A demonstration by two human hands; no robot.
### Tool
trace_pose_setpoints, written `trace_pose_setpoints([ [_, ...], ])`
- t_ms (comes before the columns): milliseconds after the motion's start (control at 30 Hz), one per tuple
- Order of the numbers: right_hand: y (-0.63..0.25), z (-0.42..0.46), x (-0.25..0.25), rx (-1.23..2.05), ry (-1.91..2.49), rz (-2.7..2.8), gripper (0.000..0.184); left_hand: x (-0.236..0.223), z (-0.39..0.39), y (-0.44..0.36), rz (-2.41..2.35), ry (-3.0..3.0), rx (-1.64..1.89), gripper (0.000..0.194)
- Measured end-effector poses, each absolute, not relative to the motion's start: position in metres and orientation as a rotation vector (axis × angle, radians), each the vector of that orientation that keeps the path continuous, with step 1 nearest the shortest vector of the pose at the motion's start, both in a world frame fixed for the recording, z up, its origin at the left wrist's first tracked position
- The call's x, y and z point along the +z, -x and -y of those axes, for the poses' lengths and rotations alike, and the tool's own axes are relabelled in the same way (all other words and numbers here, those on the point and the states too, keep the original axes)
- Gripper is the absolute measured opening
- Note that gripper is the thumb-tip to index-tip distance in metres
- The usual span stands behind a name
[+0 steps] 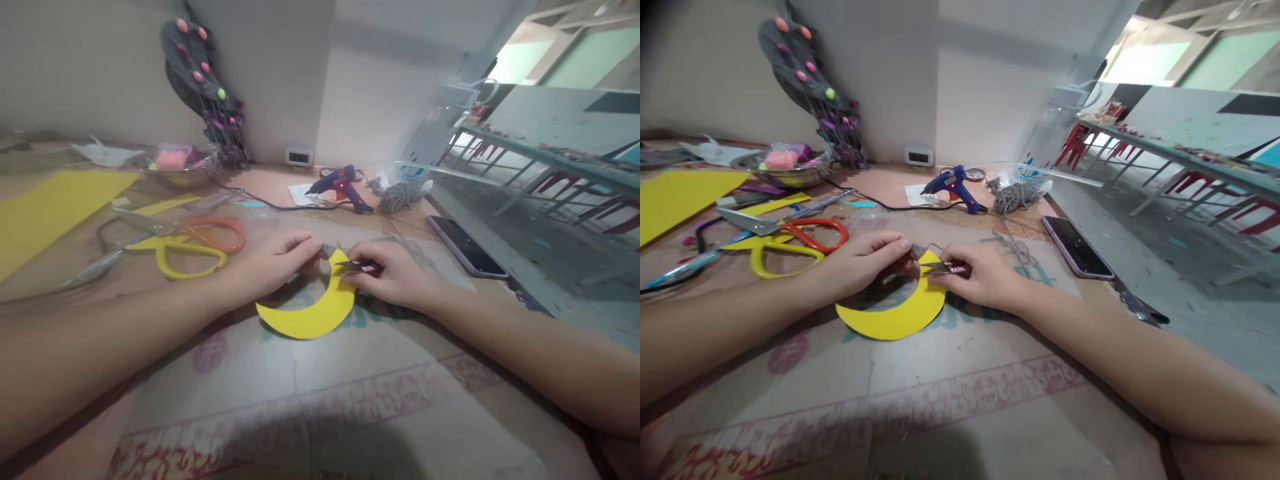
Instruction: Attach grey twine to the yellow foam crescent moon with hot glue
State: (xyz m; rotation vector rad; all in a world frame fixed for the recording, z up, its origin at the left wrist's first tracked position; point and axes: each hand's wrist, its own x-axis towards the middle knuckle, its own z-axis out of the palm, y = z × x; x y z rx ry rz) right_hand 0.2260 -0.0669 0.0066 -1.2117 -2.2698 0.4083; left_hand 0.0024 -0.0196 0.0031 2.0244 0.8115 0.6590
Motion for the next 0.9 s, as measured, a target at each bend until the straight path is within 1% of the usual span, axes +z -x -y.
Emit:
trace_pose_setpoints([
  [67, -0.2237, 0.0656, 0.0063, 0.517, 1.244, 2.249, 0.015, 0.002, 0.019, -0.0021, -0.814, -2.024, 0.654, 0.043],
  [200, -0.222, 0.0647, 0.0073, 0.621, 1.265, 2.234, 0.016, -0.0007, 0.0193, -0.0031, -0.832, -1.952, 0.614, 0.039],
  [367, -0.2228, 0.0643, 0.0065, 0.619, 1.25, 2.285, 0.015, 0.0003, 0.0214, -0.0051, -0.843, -1.969, 0.597, 0.034],
  [900, -0.2223, 0.0633, 0.0068, 0.57, 1.208, 2.301, 0.018, 0.0018, 0.0219, -0.004, -0.86, -1.941, 0.541, 0.037],
])
